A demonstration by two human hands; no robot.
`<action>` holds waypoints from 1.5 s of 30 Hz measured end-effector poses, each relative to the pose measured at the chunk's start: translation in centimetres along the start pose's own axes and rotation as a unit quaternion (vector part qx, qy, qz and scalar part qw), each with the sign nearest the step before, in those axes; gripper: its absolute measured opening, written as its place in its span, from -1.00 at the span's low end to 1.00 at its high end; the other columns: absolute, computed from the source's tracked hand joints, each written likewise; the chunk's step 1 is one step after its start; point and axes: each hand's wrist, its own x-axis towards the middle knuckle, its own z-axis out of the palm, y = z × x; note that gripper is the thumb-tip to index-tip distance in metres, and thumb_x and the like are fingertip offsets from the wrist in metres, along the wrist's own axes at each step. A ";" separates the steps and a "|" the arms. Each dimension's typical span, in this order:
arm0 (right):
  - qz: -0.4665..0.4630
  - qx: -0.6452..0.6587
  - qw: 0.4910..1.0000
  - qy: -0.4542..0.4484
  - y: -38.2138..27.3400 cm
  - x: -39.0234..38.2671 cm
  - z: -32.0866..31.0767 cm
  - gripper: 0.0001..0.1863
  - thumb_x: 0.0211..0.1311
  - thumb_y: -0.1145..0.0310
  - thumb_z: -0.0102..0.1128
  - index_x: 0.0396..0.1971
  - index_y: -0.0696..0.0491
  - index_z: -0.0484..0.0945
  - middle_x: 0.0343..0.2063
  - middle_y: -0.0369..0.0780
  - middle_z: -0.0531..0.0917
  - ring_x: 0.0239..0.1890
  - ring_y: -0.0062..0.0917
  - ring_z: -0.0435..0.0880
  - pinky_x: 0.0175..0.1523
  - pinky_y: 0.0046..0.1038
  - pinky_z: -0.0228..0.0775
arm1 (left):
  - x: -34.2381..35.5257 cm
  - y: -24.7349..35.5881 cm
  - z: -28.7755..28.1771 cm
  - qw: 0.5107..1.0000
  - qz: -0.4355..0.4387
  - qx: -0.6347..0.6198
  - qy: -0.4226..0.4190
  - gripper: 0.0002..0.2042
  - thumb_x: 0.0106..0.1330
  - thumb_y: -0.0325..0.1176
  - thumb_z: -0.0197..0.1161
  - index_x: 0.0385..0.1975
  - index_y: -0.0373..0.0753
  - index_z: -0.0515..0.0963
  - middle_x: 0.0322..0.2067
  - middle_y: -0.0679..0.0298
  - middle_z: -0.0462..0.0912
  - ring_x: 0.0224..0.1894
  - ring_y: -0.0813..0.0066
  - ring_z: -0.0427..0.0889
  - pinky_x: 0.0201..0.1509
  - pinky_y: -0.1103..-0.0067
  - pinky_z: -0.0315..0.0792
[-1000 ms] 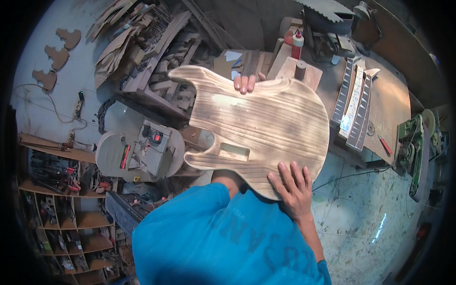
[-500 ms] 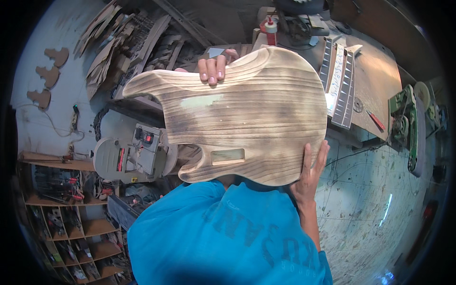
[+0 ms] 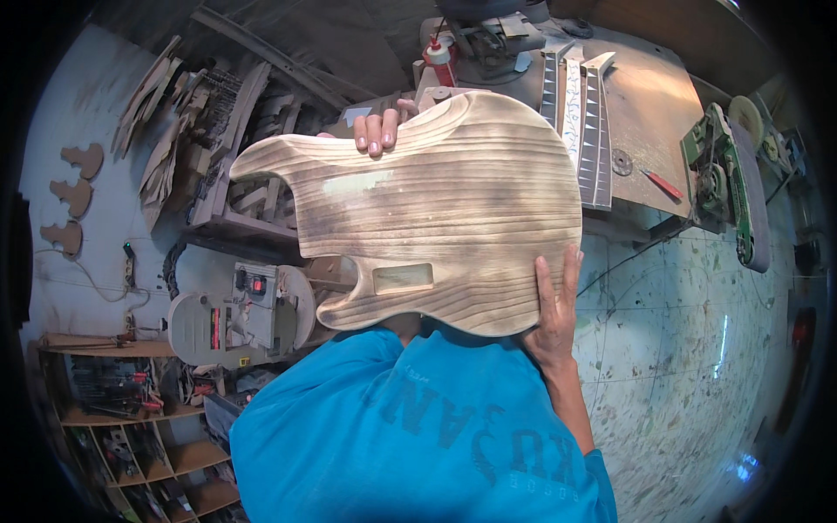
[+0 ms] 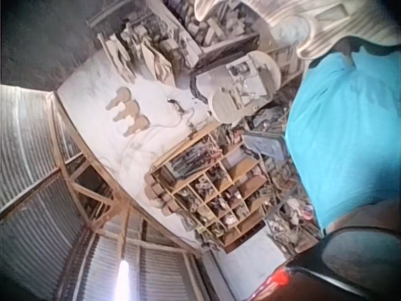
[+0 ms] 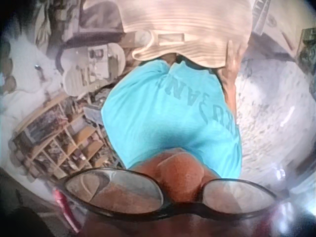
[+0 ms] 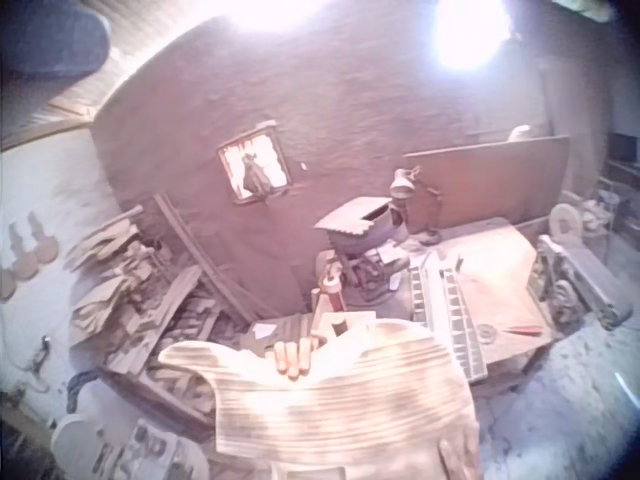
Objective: The person picks up a wooden guitar body from a workbench, turns it over, and sands the recessed pickup and control cavities using a piece of sandpaper.
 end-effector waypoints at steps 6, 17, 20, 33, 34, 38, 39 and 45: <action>0.013 -0.022 1.000 0.011 -0.7 -0.4 0.1 0.06 -0.11 0.24 0.65 0.46 -0.06 0.27 0.52 0.14 -0.04 0.55 0.17 -0.06 0.56 0.09 -0.01 | -0.2 -1.2 -0.7 1.000 -0.011 -0.027 -0.011 -0.13 0.42 0.50 -0.51 -0.15 -0.20 0.56 -0.20 0.22 0.70 0.06 0.31 0.56 0.61 0.24 -0.25; 0.049 -0.078 0.995 0.044 -5.4 1.6 5.4 -0.02 0.06 0.32 0.54 0.50 -0.02 0.20 0.54 0.14 -0.07 0.56 0.10 -0.04 0.54 -0.03 0.08 | 2.4 -0.2 -4.7 0.989 0.063 -0.126 -0.054 -0.08 0.42 0.48 -0.61 -0.12 -0.26 0.54 -0.20 0.14 0.67 0.09 0.22 0.57 0.62 0.19 -0.12; 0.069 -0.092 0.992 0.058 -7.0 2.0 7.4 0.00 0.04 0.29 0.56 0.50 -0.02 0.20 0.54 0.13 -0.06 0.56 0.10 -0.05 0.54 -0.02 0.08 | 2.0 0.8 -5.3 0.985 0.042 -0.166 -0.017 -0.08 0.42 0.48 -0.61 -0.15 -0.27 0.57 -0.23 0.12 0.68 0.07 0.22 0.58 0.64 0.22 -0.17; 0.239 -0.151 0.946 0.157 -13.8 -2.8 13.3 -0.21 0.25 0.48 0.34 0.48 0.00 0.24 0.53 0.15 -0.03 0.55 0.08 0.02 0.55 -0.07 0.08 | -2.4 -4.4 -4.6 0.940 -0.073 -0.322 0.088 -0.11 0.47 0.44 -0.54 -0.21 -0.28 0.60 -0.27 0.12 0.71 -0.05 0.24 0.61 0.58 0.27 -0.06; 0.246 -0.160 0.943 0.157 -14.1 -3.1 13.3 -0.25 0.30 0.47 0.29 0.48 0.01 0.25 0.53 0.13 -0.03 0.55 0.06 0.02 0.55 -0.09 0.07 | -2.7 -4.8 -4.0 0.937 -0.073 -0.328 0.102 -0.12 0.47 0.43 -0.54 -0.21 -0.28 0.60 -0.27 0.12 0.71 -0.05 0.23 0.60 0.58 0.26 -0.06; 0.260 -0.186 0.926 0.201 -15.3 -4.4 13.3 -0.23 0.17 0.52 0.36 0.42 -0.01 0.34 0.50 0.17 0.04 0.51 0.13 0.11 0.51 -0.06 0.18 | -2.5 -6.9 -1.3 0.909 -0.095 -0.382 0.140 -0.17 0.51 0.39 -0.50 -0.22 -0.28 0.58 -0.28 0.12 0.69 -0.04 0.22 0.58 0.56 0.25 -0.05; 0.259 -0.194 0.922 0.214 -15.7 -4.4 13.1 -0.26 0.18 0.50 0.36 0.41 -0.01 0.36 0.49 0.17 0.07 0.50 0.12 0.13 0.50 -0.06 0.19 | -2.3 -7.5 -0.9 0.903 -0.103 -0.393 0.137 -0.17 0.51 0.38 -0.50 -0.22 -0.28 0.58 -0.28 0.12 0.69 -0.03 0.23 0.57 0.55 0.26 -0.05; 0.272 -0.191 0.907 0.259 -16.1 -6.2 12.3 -0.31 0.14 0.41 0.42 0.34 -0.04 0.47 0.42 0.09 0.30 0.42 0.05 0.33 0.47 -0.05 0.25 | -3.1 -8.4 -0.2 0.883 -0.173 -0.407 0.158 -0.16 0.49 0.42 -0.51 -0.24 -0.24 0.59 -0.29 0.17 0.67 -0.03 0.26 0.55 0.54 0.29 -0.04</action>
